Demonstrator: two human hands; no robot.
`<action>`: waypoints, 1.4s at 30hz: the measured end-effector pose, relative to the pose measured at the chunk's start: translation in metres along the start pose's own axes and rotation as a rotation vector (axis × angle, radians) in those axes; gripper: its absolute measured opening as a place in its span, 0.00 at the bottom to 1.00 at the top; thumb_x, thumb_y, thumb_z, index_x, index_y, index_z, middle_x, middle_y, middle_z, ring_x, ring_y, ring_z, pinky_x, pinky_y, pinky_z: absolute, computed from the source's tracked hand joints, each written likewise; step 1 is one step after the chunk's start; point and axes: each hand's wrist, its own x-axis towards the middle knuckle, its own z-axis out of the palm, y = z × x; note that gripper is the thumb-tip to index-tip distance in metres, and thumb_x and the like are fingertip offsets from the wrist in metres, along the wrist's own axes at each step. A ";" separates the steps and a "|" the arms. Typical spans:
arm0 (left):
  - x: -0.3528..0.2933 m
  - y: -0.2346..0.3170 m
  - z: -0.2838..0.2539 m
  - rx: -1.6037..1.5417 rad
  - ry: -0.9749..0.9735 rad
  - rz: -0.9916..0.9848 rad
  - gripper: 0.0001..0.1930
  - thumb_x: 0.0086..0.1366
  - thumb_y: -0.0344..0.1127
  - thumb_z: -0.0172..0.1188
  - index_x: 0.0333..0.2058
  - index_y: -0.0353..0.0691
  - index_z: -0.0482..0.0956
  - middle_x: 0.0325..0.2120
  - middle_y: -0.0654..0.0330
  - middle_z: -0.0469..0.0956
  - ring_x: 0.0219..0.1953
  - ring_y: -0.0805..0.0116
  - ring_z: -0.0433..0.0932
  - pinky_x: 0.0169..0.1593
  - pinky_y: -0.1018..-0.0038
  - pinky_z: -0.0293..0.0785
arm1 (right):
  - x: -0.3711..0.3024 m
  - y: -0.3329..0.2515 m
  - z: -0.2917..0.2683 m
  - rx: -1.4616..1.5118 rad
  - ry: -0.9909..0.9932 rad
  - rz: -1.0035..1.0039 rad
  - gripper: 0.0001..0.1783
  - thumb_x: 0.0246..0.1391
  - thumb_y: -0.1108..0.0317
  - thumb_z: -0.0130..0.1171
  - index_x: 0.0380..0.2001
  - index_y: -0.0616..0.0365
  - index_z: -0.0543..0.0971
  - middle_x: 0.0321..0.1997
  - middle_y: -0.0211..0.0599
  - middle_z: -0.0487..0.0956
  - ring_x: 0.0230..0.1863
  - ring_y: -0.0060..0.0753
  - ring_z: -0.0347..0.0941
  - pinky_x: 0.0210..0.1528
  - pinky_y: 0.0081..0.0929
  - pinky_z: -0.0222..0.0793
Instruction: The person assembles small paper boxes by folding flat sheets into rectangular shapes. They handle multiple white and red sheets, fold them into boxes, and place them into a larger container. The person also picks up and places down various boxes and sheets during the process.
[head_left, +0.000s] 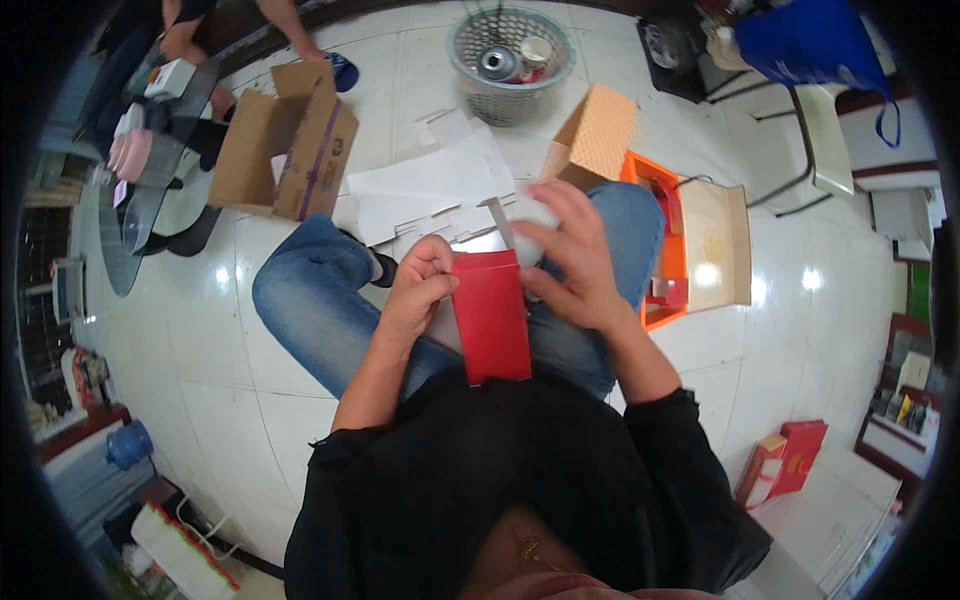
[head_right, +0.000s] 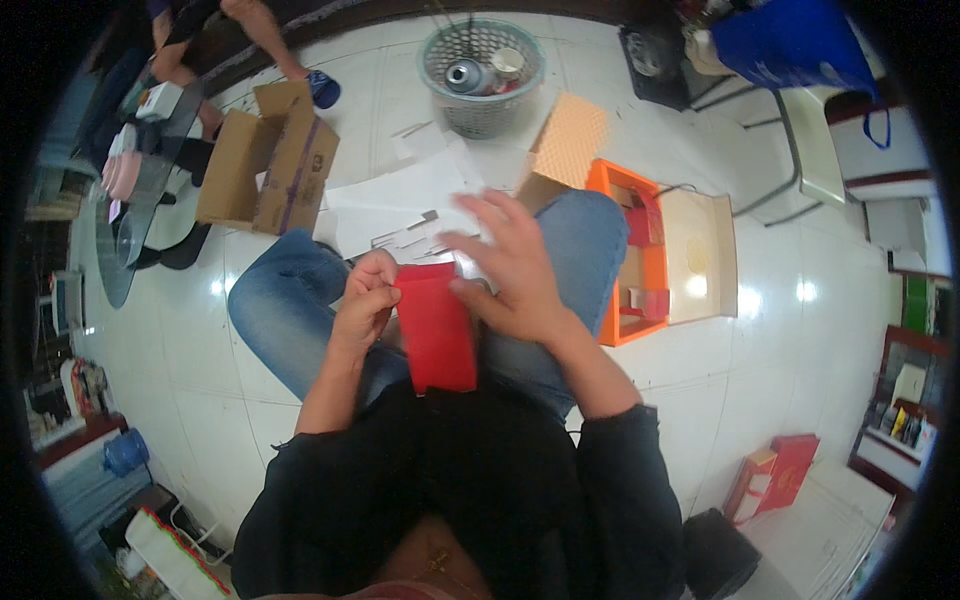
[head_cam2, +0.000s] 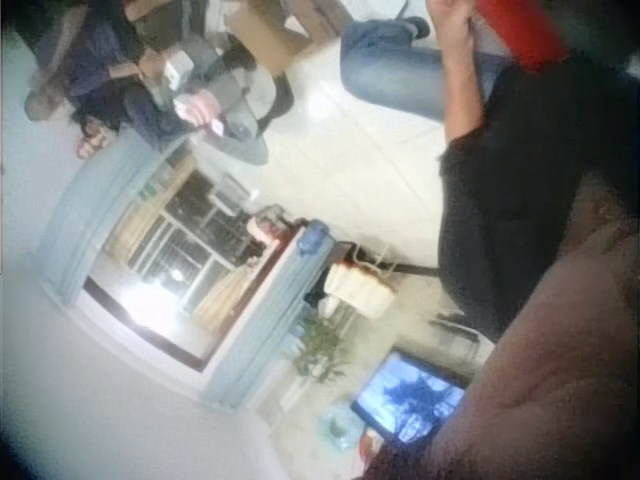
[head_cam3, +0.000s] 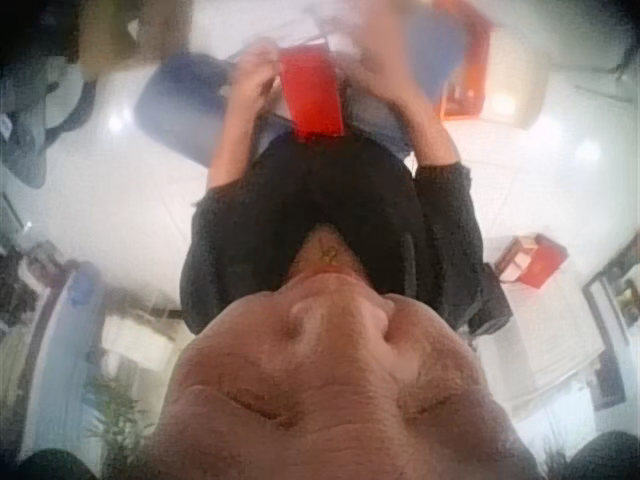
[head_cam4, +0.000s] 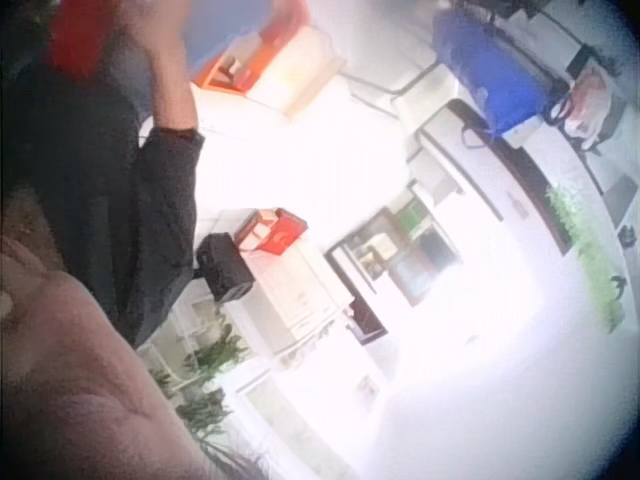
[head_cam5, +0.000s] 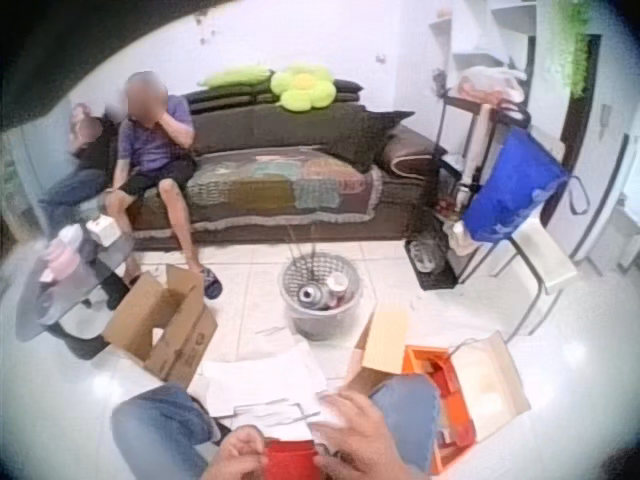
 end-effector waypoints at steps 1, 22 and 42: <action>0.005 -0.005 -0.003 -0.040 -0.048 0.033 0.12 0.50 0.17 0.51 0.32 0.40 0.64 0.29 0.61 0.75 0.32 0.75 0.74 0.37 0.82 0.68 | 0.011 -0.006 -0.009 -0.063 -0.087 -0.092 0.21 0.48 0.56 0.59 0.45 0.52 0.75 0.61 0.43 0.64 0.63 0.51 0.56 0.61 0.44 0.52; 0.035 0.027 0.007 0.538 -0.235 -0.305 0.21 0.48 0.32 0.66 0.41 0.36 0.69 0.30 0.57 0.77 0.35 0.67 0.76 0.41 0.74 0.72 | 0.014 0.054 0.014 0.451 -0.637 0.272 0.40 0.30 0.50 0.73 0.47 0.58 0.71 0.45 0.40 0.73 0.49 0.40 0.69 0.51 0.29 0.65; 0.060 0.052 0.045 0.945 -0.625 -0.386 0.19 0.39 0.25 0.71 0.29 0.39 0.70 0.26 0.66 0.72 0.32 0.75 0.71 0.38 0.79 0.68 | 0.011 0.044 0.012 0.824 -0.994 0.491 0.26 0.44 0.56 0.68 0.45 0.58 0.75 0.41 0.35 0.79 0.43 0.29 0.74 0.46 0.25 0.69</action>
